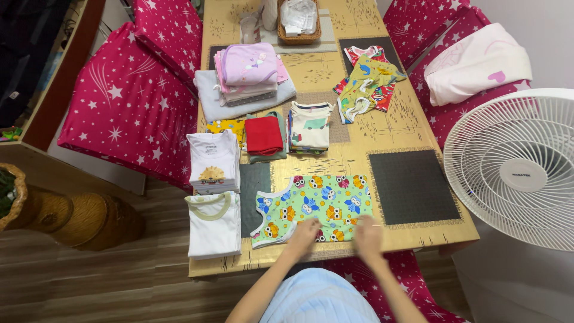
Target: The person folds several small pieces of children's clothing on a dining table. They pick up each item, smooth it out, fold it into a compact square, and place it into a growing stack.
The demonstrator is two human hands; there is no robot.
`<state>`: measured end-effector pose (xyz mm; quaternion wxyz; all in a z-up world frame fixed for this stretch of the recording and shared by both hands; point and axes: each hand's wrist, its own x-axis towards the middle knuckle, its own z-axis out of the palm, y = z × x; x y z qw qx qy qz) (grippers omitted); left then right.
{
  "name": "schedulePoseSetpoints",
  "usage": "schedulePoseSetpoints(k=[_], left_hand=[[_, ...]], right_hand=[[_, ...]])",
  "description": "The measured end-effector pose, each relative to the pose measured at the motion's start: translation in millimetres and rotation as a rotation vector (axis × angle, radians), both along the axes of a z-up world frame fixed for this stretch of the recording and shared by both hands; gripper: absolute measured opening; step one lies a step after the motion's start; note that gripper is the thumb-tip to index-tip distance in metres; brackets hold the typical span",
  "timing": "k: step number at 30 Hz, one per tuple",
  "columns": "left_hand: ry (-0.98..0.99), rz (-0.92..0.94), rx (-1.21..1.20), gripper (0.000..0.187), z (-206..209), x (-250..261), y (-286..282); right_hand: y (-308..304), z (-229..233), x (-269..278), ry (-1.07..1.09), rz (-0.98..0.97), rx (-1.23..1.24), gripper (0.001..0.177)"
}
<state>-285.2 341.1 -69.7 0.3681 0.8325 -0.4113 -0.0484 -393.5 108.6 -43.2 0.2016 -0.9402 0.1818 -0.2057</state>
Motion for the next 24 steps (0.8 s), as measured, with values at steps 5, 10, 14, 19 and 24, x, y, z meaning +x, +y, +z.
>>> schedulePoseSetpoints(k=[5,10,14,19,24], left_hand=[[-0.176,-0.118,-0.017,0.05,-27,-17,-7],[-0.248,-0.164,0.172,0.057,-23,-17,13],[-0.25,-0.194,0.223,0.061,-19,-15,15],[-0.291,-0.296,0.337,0.064,-25,-1,39],[-0.367,-0.288,0.408,0.064,-26,16,110]], right_hand=[[65,-20,4,0.155,0.347,-0.196,0.053],[39,-18,-5,0.242,0.214,-0.376,0.064],[-6,-10,-18,0.415,-0.009,-0.321,0.066],[-11,-7,-23,0.386,-0.055,-0.316,0.066],[-9,-7,-23,0.343,-0.045,-0.31,0.067]])
